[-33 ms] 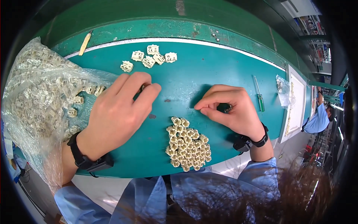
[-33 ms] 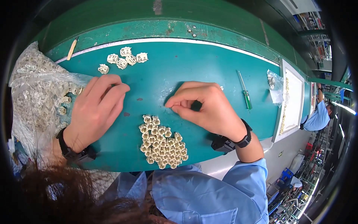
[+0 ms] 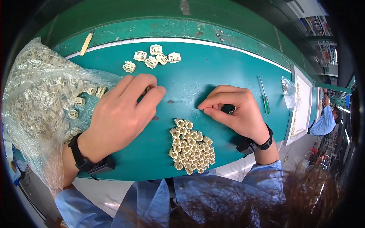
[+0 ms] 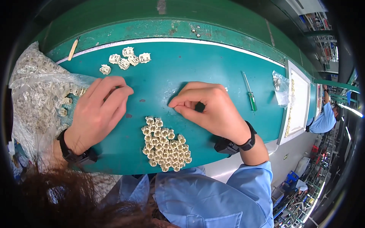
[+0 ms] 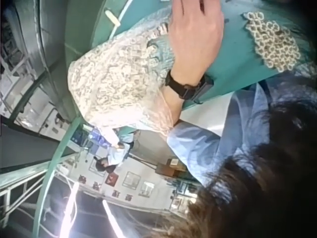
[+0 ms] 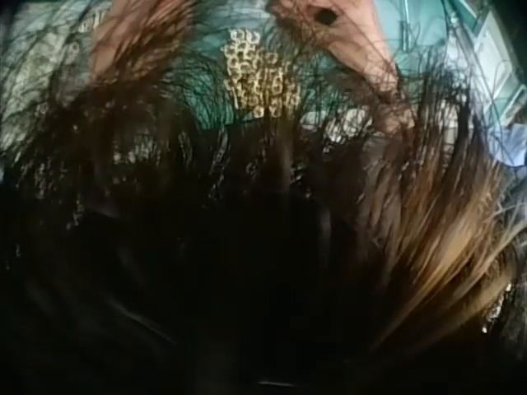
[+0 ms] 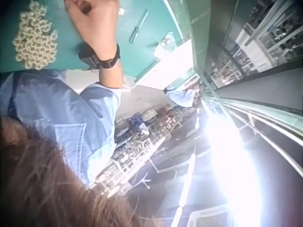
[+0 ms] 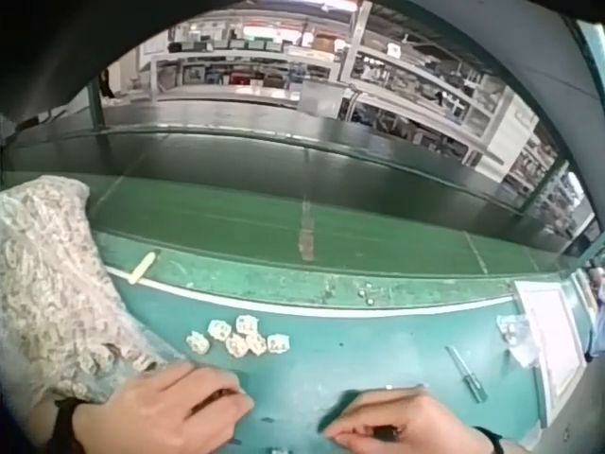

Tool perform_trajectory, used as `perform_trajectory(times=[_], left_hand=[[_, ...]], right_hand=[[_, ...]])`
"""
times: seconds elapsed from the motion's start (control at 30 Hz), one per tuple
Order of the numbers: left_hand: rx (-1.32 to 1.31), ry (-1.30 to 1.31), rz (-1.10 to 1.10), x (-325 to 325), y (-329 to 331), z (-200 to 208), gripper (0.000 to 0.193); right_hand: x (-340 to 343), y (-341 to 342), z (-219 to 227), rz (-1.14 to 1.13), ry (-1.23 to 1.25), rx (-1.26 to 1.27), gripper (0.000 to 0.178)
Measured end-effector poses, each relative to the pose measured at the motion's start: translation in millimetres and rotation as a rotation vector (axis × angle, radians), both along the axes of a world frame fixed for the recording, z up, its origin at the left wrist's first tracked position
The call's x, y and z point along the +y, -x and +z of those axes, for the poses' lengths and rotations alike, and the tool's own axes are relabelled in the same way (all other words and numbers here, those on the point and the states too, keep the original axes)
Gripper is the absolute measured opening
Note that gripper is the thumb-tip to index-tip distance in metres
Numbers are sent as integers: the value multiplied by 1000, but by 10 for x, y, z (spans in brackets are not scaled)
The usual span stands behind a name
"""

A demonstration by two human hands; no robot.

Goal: The person assembles electrical components by hand, picking up a plastic housing and a metal contact, inserting the contact into the housing, and placing the completed assembly onto a growing cluster on the table.

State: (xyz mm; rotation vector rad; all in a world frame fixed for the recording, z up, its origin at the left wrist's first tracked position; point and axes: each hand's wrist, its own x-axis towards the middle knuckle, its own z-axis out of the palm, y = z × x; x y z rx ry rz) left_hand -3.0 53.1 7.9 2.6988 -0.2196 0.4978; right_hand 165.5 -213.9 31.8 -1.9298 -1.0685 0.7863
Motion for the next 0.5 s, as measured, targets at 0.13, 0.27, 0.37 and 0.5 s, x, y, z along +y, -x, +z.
perform_trajectory(times=[0.13, 0.27, 0.37, 0.5], left_hand=[[26, 136, -94, -29, -13, -36, 29], [20, 291, -180, -28, -55, -109, 27], [30, 362, -209, -36, -60, -129, 26], [63, 402, -222, -23, -90, -147, 25]], right_hand=[[33, 68, -50, -19, 18, -152, 16], [27, 57, -56, -53, 17, -180, 18], [2, 61, -44, -64, 6, -186, 19], [30, 108, -49, -40, -28, -247, 21]])
